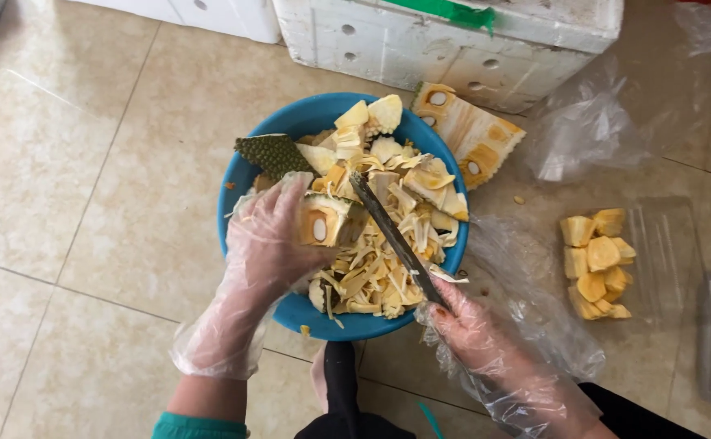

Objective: Peeling and extracting fruit segments from a jackfruit using a knife and placing them into a plastic container

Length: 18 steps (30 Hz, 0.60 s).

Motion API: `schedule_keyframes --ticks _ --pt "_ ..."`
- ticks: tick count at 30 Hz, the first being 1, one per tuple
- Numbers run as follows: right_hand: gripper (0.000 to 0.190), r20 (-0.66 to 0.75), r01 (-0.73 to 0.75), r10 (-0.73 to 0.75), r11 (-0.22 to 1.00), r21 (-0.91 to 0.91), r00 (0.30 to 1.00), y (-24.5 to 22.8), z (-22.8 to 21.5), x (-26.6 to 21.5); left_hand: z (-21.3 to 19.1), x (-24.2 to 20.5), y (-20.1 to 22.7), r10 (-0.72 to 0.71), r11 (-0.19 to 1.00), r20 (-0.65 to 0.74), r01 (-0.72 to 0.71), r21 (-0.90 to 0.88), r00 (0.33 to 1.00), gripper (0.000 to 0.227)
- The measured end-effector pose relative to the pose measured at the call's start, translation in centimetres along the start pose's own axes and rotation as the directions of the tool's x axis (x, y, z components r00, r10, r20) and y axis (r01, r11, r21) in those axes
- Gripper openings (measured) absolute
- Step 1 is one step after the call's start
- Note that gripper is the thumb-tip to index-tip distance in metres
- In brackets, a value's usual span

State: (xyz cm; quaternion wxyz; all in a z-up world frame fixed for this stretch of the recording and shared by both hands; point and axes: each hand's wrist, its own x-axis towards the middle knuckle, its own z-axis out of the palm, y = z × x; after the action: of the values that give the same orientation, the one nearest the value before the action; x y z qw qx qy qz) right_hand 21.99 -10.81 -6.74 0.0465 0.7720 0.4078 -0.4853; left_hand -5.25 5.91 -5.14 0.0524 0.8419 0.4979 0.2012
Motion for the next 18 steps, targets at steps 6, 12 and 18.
schedule_keyframes --ticks 6,12,18 --pt "0.066 -0.207 0.422 -0.409 0.906 0.023 0.889 8.5 5.8 6.6 -1.6 0.3 2.2 -0.414 0.887 0.491 0.461 0.029 0.766 0.124" --pt "0.064 -0.234 0.285 -0.386 0.884 -0.371 0.892 10.2 5.2 6.0 -2.0 -0.7 3.2 -0.521 0.785 0.511 0.619 -0.027 0.683 0.107" --pt "0.055 -0.219 0.385 -0.535 0.785 -0.485 0.816 8.3 1.2 3.7 0.0 -2.3 3.2 -0.535 0.791 0.312 0.595 -0.142 0.785 0.103"
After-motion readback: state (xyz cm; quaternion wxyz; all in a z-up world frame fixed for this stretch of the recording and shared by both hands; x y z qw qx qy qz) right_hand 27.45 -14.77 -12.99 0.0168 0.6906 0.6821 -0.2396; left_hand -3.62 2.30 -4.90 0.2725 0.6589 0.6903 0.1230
